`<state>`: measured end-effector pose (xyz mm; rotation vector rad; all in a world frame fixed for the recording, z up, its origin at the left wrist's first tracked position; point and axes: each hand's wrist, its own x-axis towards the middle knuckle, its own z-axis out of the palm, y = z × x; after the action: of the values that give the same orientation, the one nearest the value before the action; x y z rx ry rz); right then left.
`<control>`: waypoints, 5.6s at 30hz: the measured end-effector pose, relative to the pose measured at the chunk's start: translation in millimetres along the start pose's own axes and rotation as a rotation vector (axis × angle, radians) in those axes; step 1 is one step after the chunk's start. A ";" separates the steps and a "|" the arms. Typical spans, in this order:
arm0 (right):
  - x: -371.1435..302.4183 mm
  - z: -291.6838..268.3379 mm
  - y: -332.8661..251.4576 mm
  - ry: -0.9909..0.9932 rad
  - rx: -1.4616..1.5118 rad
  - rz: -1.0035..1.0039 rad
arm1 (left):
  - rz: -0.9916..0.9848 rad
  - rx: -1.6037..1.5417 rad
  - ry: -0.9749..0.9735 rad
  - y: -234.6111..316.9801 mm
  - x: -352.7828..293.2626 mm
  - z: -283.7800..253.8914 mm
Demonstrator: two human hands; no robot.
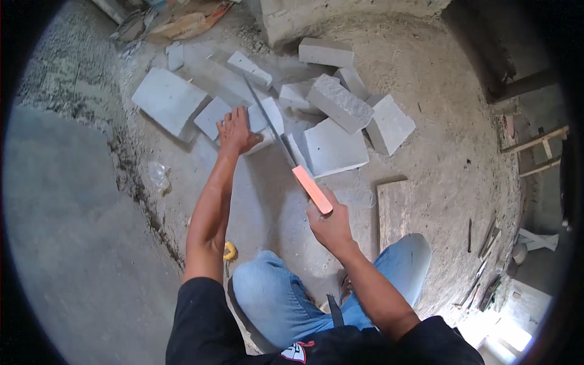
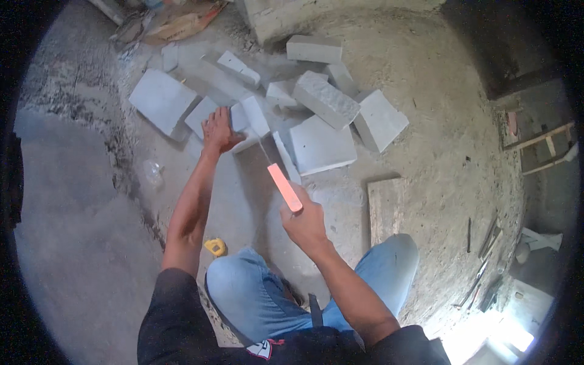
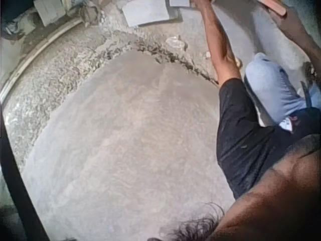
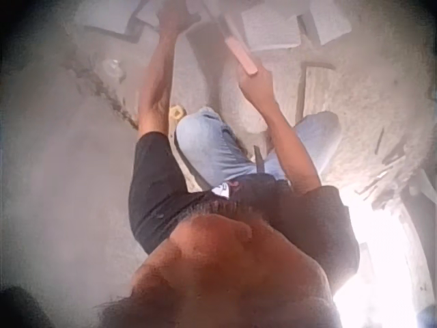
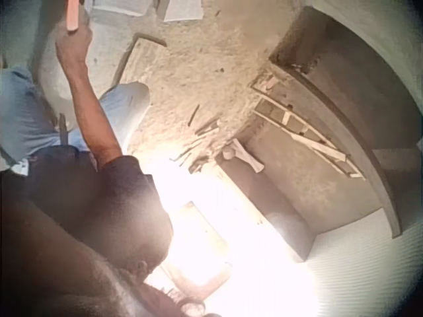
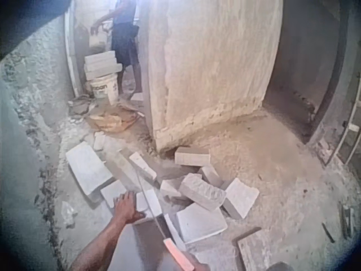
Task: The person measures a section of a wall with a tape measure, marks a white concrete block, and uses a hand saw to cut the block into smaller pieces before placing one at the base of the wall.
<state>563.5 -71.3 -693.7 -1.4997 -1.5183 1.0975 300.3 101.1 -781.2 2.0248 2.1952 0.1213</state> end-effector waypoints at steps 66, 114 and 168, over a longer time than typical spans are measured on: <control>-19.6 12.7 -20.5 -0.089 -0.137 -0.065 | -0.027 -0.069 0.048 -29.1 -0.2 0.8; -0.8 19.6 -17.7 -0.120 -0.327 -0.191 | 0.007 -0.070 0.011 -27.0 5.9 10.9; -26.9 12.2 -11.8 -0.085 -0.125 -0.147 | -0.046 -0.050 0.015 -33.5 13.9 -12.1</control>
<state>549.4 -98.5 -685.5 -1.4132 -1.7550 1.0065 264.3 112.6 -775.6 1.9524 2.2229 0.1846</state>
